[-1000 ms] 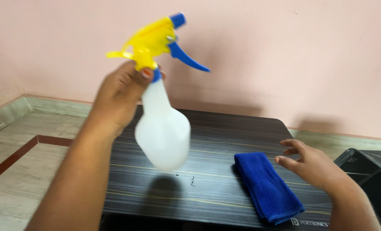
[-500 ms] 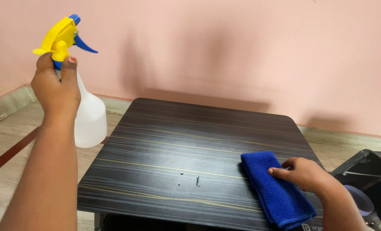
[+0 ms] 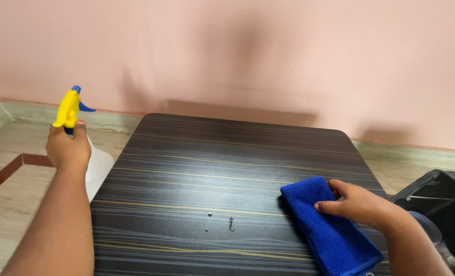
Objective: The person wipes a dark wood-grain table with a blue cloth, sprays it with a white spray bottle, and wipes again. They then place a green bowl, a white container, and a metal cup on the table.
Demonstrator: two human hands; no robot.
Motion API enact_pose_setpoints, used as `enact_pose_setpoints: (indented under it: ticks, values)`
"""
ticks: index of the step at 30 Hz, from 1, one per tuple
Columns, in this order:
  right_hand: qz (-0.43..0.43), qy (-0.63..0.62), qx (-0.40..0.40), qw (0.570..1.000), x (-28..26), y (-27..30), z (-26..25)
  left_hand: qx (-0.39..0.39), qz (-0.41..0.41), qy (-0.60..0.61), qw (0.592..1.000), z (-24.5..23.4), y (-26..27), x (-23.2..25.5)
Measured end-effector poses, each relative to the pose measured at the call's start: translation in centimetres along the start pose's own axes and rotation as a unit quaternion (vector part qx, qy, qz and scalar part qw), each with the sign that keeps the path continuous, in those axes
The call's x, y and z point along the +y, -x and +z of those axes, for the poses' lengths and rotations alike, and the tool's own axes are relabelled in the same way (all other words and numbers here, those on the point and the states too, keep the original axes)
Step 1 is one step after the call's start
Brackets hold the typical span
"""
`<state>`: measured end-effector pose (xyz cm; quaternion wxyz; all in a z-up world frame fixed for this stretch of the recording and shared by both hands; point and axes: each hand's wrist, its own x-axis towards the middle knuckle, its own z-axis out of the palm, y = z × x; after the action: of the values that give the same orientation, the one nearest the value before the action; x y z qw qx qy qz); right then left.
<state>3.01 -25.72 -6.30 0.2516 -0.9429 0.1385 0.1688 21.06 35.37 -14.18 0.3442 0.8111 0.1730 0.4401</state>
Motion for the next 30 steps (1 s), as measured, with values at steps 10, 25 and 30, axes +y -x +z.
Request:
enact_pose_setpoints:
  ticks: [10,25,30]
  values:
    - [-0.093,-0.178,0.290,0.936,-1.8,2.0,-3.9,-0.126,-0.072,-0.012,0.989,0.8,0.9,-1.6]
    - [-0.301,0.124,0.212,0.921,8.7,-1.2,-0.9,-0.183,-0.120,0.018,0.976,1.3,1.2,-3.9]
    - [-0.036,0.011,0.283,0.958,5.4,-0.4,-1.4,-0.215,-0.165,-0.010,0.963,1.7,1.3,-4.0]
